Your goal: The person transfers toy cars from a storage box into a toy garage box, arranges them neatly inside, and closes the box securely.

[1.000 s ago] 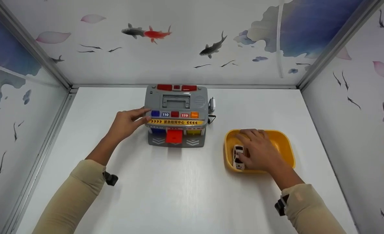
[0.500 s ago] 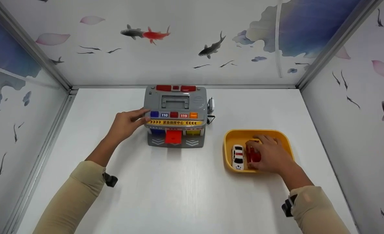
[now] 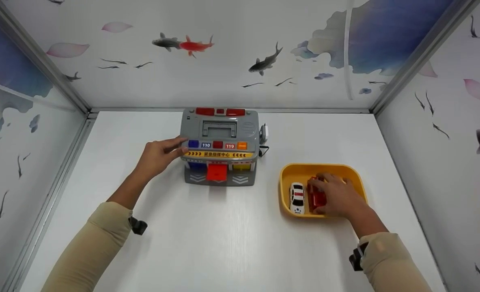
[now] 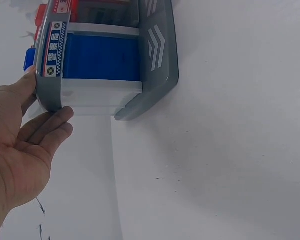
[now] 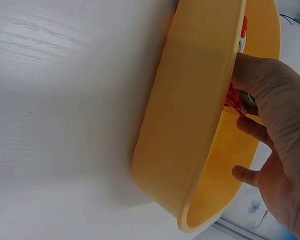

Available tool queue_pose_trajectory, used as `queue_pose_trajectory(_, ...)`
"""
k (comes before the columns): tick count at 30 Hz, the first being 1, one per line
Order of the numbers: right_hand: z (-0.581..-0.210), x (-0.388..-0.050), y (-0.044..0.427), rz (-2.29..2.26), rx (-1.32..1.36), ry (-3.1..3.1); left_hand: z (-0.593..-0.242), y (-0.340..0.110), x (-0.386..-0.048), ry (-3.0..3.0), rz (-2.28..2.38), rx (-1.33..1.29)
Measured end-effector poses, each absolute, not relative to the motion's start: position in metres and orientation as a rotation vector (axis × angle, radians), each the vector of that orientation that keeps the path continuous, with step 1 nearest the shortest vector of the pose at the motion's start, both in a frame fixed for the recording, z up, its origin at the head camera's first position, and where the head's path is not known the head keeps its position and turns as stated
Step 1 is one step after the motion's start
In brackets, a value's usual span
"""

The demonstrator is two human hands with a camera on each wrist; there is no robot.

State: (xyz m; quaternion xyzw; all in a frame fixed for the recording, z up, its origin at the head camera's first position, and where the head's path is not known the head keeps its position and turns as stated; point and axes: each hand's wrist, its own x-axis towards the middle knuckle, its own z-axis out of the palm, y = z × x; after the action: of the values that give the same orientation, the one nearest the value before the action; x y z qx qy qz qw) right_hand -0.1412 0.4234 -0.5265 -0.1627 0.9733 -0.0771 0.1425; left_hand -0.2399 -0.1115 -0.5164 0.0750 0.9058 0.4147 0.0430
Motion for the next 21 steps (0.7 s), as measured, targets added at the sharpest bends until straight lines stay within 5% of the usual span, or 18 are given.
queue_pose_trajectory(21, -0.492, -0.140, 0.415, -0.329, -0.586, 2.930, -0.518, -0.114, -0.239, 2.775, 1.309, 0.298)
